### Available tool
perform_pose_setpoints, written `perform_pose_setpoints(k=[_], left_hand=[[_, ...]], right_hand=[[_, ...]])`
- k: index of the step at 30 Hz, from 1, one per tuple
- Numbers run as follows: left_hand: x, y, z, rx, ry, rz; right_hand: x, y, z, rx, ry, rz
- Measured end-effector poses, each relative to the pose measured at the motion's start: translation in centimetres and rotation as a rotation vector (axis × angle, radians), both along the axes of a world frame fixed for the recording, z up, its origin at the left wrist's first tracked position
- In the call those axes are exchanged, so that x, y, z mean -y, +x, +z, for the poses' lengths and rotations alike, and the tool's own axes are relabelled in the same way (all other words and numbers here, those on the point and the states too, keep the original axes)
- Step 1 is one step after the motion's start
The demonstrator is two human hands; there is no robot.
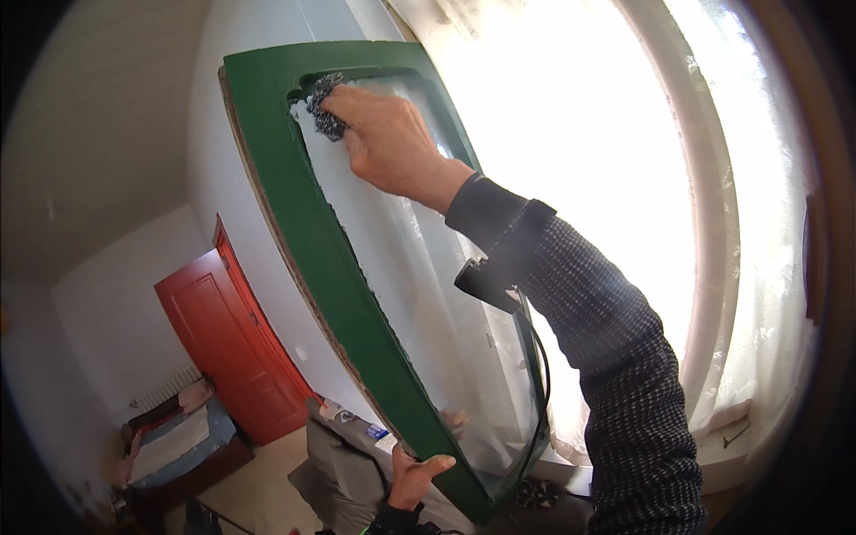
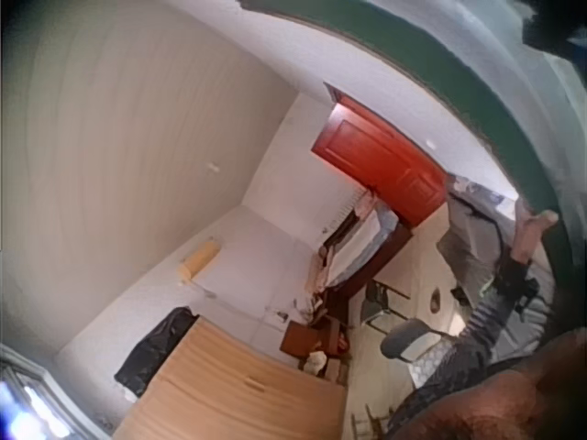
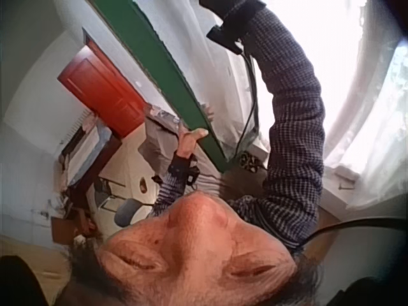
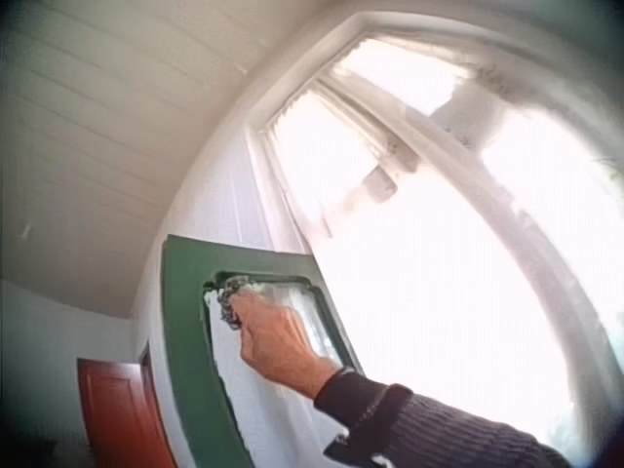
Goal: The person scrubs a green window frame with a steel wool pad and then wipes it with a blue cloth. The person alternates between scrubbing and wiping the frame's edges and corners.
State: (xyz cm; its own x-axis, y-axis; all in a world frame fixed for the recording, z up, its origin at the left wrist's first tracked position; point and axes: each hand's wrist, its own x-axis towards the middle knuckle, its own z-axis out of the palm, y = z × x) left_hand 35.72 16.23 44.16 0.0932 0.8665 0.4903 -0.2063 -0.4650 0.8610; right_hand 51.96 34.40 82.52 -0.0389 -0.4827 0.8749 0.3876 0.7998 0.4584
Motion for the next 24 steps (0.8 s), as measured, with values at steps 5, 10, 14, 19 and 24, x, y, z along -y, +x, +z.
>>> perform_pose_setpoints(k=[5,10,14,19,24], left_hand=[[-0.2,-0.4,-0.2,0.000,0.003,-0.008],[-0.3,-0.3,-0.8,-0.007,0.034,-0.028],[-0.1,-0.7,-0.5,-0.008,-0.035,0.009],[0.2,-0.2,-0.5,-0.025,0.006,-0.003],[0.5,0.1,-0.4,-0.009,0.016,-0.009]], right_hand=[[-1.1,4.7,0.4,-0.206,-0.359,-0.150],[-0.8,3.2,0.5,-0.214,-0.294,-0.021],[-0.6,1.7,0.2,-0.094,-0.118,0.064],[-1.2,4.9,0.9,-0.265,-0.444,-0.107],[0.5,-0.2,-0.2,-0.189,-0.185,0.028]])
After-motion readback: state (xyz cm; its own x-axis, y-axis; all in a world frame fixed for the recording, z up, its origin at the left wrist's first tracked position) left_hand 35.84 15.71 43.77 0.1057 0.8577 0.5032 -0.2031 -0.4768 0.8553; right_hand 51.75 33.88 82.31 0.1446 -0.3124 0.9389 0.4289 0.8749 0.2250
